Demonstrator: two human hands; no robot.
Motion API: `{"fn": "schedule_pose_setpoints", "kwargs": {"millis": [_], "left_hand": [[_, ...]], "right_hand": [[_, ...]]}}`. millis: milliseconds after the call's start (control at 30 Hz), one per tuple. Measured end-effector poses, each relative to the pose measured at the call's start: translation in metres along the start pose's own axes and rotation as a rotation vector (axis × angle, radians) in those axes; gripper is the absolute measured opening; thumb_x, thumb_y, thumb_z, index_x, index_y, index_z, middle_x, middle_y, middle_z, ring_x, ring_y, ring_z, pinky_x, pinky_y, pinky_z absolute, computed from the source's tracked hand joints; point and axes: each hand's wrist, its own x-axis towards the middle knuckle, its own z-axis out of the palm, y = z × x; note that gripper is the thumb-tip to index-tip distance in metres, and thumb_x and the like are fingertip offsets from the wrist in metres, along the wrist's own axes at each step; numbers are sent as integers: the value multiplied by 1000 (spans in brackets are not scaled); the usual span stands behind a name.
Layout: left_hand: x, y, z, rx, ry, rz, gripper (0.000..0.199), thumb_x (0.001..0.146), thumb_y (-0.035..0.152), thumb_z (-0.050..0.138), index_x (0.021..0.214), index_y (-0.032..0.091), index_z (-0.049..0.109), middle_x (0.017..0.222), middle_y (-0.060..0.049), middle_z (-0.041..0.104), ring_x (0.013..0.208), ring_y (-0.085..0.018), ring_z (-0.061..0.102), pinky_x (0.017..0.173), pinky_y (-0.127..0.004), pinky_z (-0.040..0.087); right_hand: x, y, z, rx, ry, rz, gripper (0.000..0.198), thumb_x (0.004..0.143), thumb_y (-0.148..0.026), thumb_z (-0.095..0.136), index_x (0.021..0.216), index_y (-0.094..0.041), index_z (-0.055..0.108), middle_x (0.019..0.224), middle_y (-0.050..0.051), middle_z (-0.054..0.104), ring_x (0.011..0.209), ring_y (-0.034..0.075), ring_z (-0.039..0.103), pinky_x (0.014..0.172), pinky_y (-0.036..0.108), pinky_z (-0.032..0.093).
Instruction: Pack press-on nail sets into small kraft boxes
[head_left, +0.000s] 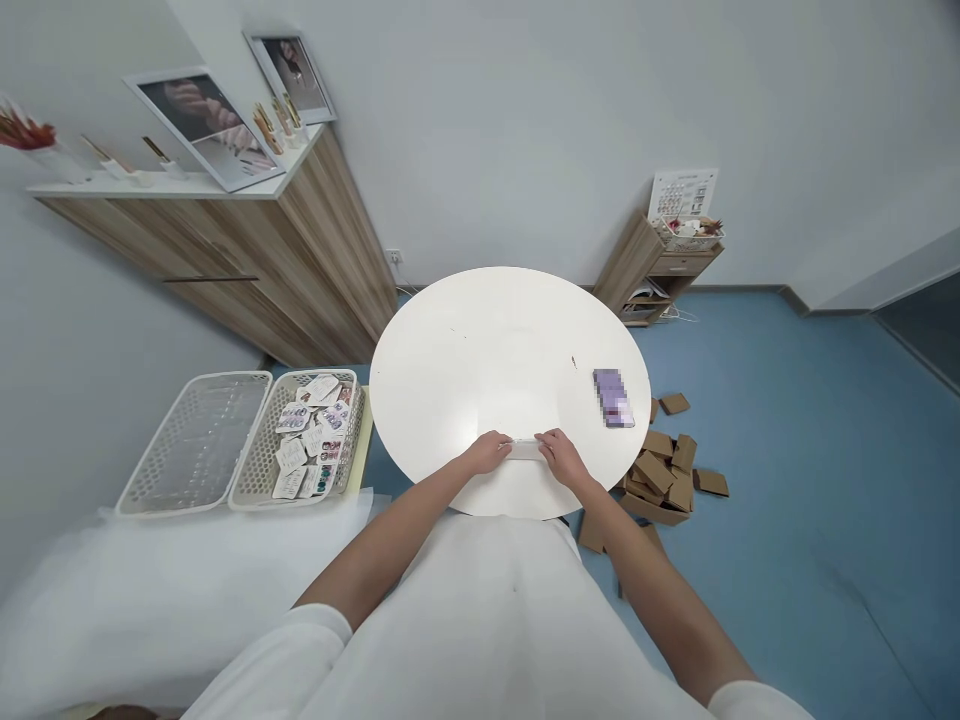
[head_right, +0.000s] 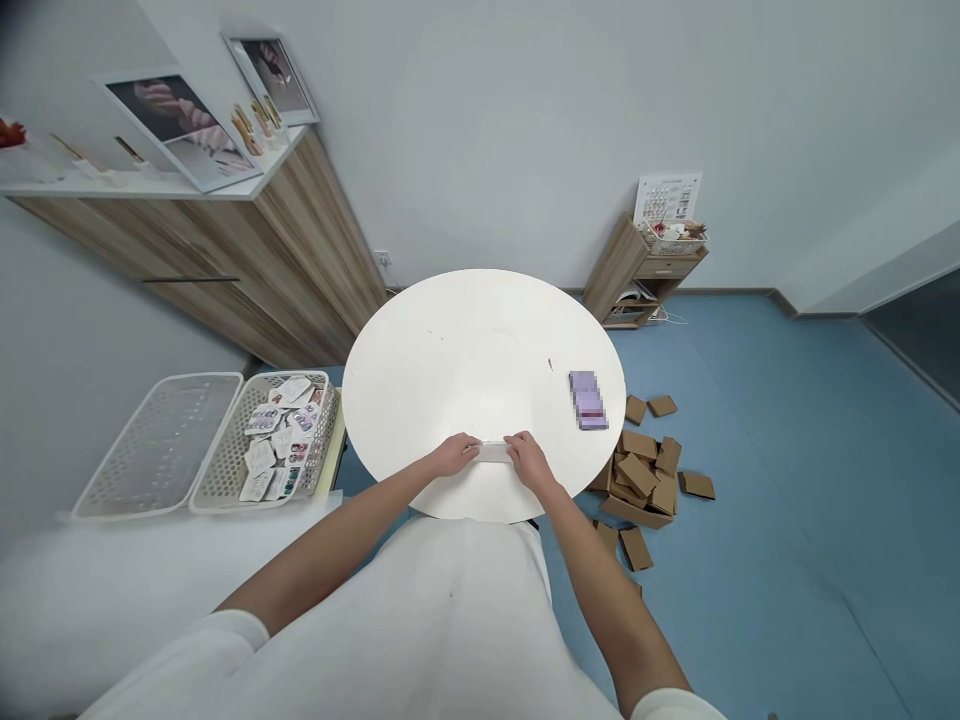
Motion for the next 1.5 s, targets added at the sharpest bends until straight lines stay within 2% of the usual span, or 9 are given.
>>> {"fn": "schedule_pose_setpoints", "kwargs": {"millis": [333, 500, 600, 700, 800, 1100, 1233, 1367, 1500], "left_hand": [[16, -12, -13, -3, -86, -143, 33, 82, 36, 30, 71, 19, 56, 71, -1, 59, 66, -15, 53, 60, -26, 42], [11, -10, -14, 131, 104, -196, 30, 81, 31, 36, 101, 19, 53, 104, -8, 57, 97, -21, 50, 81, -34, 38], [2, 0, -9, 361, 247, -3, 39, 81, 34, 38, 117, 21, 44, 125, -9, 44, 117, -24, 36, 96, -41, 24], [0, 11, 1, 482, 146, 145, 56, 76, 45, 45, 126, 21, 34, 134, -10, 34, 124, -27, 26, 100, -47, 13], [5, 12, 11, 541, 43, 122, 72, 71, 46, 53, 131, 21, 24, 136, -11, 31, 124, -30, 24, 100, -48, 12], [16, 8, 15, 470, 5, 73, 66, 67, 35, 57, 125, 21, 30, 123, -11, 43, 111, -27, 39, 94, -42, 22], [14, 12, 8, 451, -28, 82, 64, 59, 38, 61, 116, 20, 39, 111, -10, 49, 103, -27, 44, 89, -40, 27], [3, 12, 4, 447, -61, 125, 55, 59, 45, 59, 107, 20, 46, 104, -9, 52, 97, -27, 46, 82, -39, 33], [-14, 11, 6, 414, -105, 142, 52, 59, 47, 58, 104, 21, 49, 101, -8, 53, 95, -27, 48, 79, -37, 35]], "right_hand": [[37, 3, -11, 147, -152, 134, 24, 78, -25, 42, 97, -24, 57, 96, 2, 62, 86, 17, 58, 71, 29, 46], [50, 10, -5, 209, -224, 193, 21, 77, -25, 44, 90, -24, 60, 96, 2, 64, 87, 18, 58, 72, 30, 46], [55, 13, -3, 205, -256, 244, 22, 76, -25, 45, 90, -23, 61, 96, 2, 64, 88, 17, 59, 74, 30, 46], [58, 14, -2, 190, -275, 262, 22, 75, -26, 47, 91, -22, 62, 97, 2, 65, 88, 17, 59, 75, 30, 45], [59, 15, -1, 170, -271, 241, 23, 75, -27, 47, 92, -23, 62, 98, 3, 64, 89, 18, 59, 76, 30, 46], [47, 25, 4, -127, -96, 246, 32, 78, -25, 44, 109, -20, 52, 104, 9, 57, 94, 23, 54, 75, 37, 44], [27, 12, 0, -294, 88, 104, 36, 80, -27, 43, 115, -19, 46, 120, 14, 45, 113, 30, 39, 89, 47, 32], [4, -10, 4, -273, -108, -200, 41, 75, -37, 52, 114, -23, 46, 125, 10, 44, 116, 26, 37, 94, 45, 25], [-12, -22, 19, -270, -264, -215, 60, 68, -37, 58, 121, -22, 37, 121, 10, 47, 108, 24, 44, 87, 39, 34]]}}
